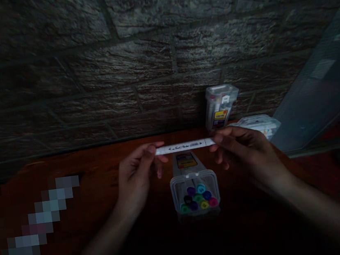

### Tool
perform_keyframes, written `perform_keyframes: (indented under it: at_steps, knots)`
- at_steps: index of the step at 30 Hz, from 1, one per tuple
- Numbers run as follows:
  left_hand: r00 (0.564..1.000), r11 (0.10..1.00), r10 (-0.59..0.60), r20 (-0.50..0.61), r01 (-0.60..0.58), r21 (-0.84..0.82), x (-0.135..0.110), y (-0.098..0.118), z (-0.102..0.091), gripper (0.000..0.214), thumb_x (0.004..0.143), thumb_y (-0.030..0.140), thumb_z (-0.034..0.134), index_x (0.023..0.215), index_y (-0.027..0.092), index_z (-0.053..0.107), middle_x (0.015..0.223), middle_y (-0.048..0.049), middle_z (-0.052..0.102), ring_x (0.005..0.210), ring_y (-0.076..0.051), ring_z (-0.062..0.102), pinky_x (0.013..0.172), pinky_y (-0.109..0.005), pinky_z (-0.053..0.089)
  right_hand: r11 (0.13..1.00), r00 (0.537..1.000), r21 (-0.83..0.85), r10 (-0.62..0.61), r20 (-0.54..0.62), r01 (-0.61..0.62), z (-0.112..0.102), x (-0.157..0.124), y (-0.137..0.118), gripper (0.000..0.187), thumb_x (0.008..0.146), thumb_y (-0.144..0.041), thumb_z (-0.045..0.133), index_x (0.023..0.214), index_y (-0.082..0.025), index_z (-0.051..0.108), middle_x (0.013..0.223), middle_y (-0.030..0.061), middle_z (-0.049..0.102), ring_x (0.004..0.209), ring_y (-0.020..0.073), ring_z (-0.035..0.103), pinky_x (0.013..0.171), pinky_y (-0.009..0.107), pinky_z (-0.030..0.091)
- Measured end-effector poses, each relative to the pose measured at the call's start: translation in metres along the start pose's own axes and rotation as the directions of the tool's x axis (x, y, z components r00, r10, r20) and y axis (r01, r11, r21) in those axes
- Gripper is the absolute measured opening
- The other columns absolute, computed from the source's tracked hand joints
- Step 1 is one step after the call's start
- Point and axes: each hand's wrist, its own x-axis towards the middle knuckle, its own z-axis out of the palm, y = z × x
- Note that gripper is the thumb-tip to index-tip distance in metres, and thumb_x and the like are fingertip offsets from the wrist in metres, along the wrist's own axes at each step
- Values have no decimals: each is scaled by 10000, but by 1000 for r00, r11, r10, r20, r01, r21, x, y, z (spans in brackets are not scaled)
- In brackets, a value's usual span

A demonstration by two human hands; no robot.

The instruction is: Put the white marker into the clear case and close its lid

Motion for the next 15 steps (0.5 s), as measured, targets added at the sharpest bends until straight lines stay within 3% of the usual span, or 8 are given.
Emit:
perform_keyframes:
  at_steps: [7, 11, 15]
  knots:
    - [1000, 985, 10, 30, -15, 174, -1, 1, 0, 206, 859, 323, 823, 1040, 226, 803, 686, 9, 709, 502, -89, 540, 473, -210, 421, 992, 1000, -128, -13, 6, 13, -3, 0, 6, 219, 793, -369, 904, 950, -232, 838, 667, -3, 719, 466, 97, 601, 384, 191, 452]
    - [999, 962, 32, 36, -40, 269, -2, 2, 0, 200, 837, 335, 834, 988, 213, 790, 553, 38, 626, 470, -104, 518, 449, -217, 378, 967, 998, -248, -60, -3, 58, -1, -1, 4, 175, 788, -358, 898, 893, -236, 831, 538, -36, 642, 422, 96, 529, 365, 207, 378]
    - [997, 950, 59, 48, -70, 303, -2, 3, 2, 191, 808, 333, 851, 931, 211, 771, 581, 29, 651, 462, -113, 531, 430, -225, 383, 951, 995, -294, -98, 19, 99, 1, 0, 2, 173, 778, -360, 903, 844, -235, 804, 575, -26, 670, 432, 102, 534, 371, 223, 386]
